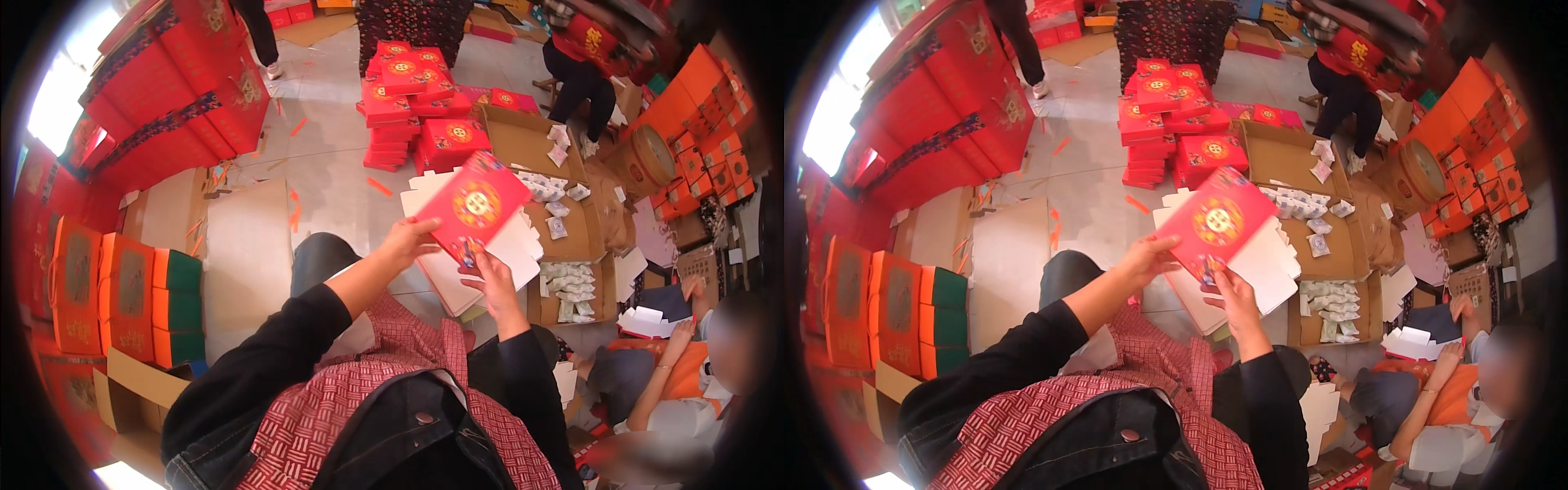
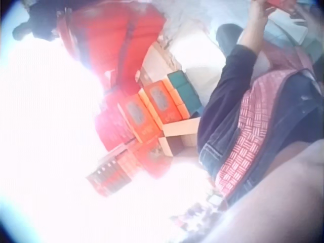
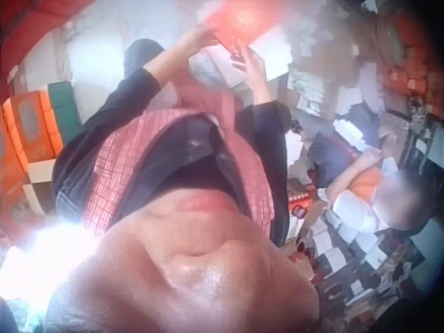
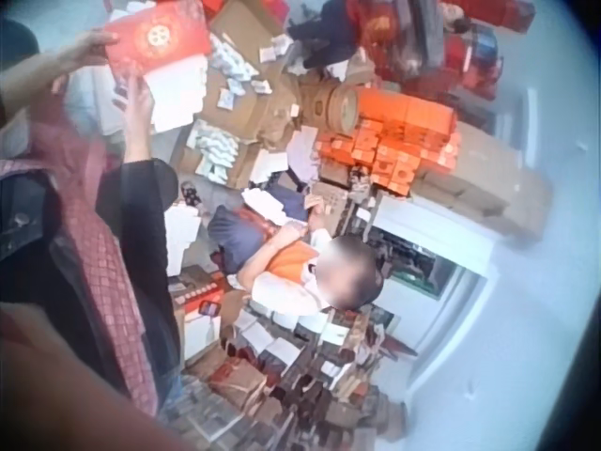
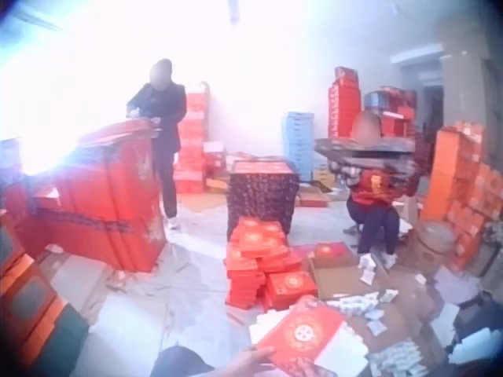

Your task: The person folds red and white paper sheets into small boxes by hand, then places the finished boxes into a pile on the floor. The person repeats this process continuously.

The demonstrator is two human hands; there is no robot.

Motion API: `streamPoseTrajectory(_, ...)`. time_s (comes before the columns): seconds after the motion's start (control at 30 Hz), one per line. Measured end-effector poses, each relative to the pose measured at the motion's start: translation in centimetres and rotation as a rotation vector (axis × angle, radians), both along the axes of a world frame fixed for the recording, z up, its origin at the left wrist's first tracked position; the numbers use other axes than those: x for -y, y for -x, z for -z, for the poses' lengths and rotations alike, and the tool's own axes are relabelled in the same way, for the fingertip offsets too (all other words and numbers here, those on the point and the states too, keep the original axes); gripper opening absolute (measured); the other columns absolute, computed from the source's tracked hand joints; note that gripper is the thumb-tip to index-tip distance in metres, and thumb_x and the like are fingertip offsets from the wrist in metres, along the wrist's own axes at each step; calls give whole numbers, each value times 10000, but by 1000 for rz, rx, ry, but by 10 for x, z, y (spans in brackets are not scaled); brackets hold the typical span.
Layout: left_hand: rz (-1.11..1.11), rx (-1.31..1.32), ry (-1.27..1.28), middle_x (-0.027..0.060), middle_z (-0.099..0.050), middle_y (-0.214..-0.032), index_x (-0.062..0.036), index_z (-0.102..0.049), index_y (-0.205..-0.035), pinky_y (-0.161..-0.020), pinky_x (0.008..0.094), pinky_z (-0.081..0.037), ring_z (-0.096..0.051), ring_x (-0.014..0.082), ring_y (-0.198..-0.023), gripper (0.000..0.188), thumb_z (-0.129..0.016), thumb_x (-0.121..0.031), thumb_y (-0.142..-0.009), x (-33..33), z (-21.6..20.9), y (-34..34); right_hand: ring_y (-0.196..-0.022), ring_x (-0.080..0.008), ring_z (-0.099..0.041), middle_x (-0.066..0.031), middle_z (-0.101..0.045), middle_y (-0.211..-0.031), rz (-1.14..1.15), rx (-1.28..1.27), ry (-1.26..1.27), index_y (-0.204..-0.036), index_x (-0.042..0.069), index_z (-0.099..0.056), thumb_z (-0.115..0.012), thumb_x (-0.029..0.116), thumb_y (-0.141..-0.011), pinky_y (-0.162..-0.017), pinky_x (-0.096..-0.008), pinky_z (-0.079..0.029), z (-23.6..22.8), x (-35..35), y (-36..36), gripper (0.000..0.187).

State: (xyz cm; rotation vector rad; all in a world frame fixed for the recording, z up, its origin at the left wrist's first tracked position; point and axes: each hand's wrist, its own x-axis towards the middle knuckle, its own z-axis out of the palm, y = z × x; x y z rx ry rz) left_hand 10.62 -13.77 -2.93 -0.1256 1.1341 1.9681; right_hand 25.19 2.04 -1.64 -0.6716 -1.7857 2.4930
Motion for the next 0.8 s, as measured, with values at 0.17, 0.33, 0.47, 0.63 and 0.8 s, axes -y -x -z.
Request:
streamPoseTrajectory(0.17,-209,-190,234,77,-630,-919,-40,-546,-1027,-628,318,-533,-623,191,-773,330,-703,-174,-770,-32,41,98,-873,-219,-630,-178,-596,-1081,-66,105,15,-1271,-53,-402,-507,237,-929,-734,-304,-525,30,-8,20,461)
streamPoseTrajectory(0.33,-252,-261,277,122,-621,-911,18,-517,-1023,-559,333,-536,-628,223,-752,381,-721,-143,-745,-74,75,183,-809,-185,-623,-159,-617,-1033,-54,307,-13,-1227,-61,-439,-506,155,-913,-722,-273,-507,46,-15,25,387)
streamPoseTrajectory(0.47,-264,-99,276,153,-629,-923,30,-536,-993,-585,354,-545,-644,251,-778,367,-736,-142,-738,-110,84,237,-806,-172,-621,-146,-624,-1016,-20,286,49,-1209,-46,-465,-522,136,-904,-725,-267,-497,45,-25,21,360)
streamPoseTrajectory(0.63,-522,13,289,134,-618,-904,42,-530,-1005,-601,341,-537,-635,242,-770,373,-733,-142,-753,-134,133,288,-818,-172,-616,-130,-623,-1011,-39,346,3,-1145,-30,-523,-529,161,-910,-739,-276,-491,48,-29,10,303)
streamPoseTrajectory(0.8,-709,-34,64,153,-602,-925,27,-551,-1011,-710,328,-524,-612,245,-874,369,-716,-212,-785,-130,157,302,-817,-161,-619,-120,-631,-997,-74,342,-23,-1115,-21,-552,-533,170,-912,-736,-271,-494,57,-31,2,279)
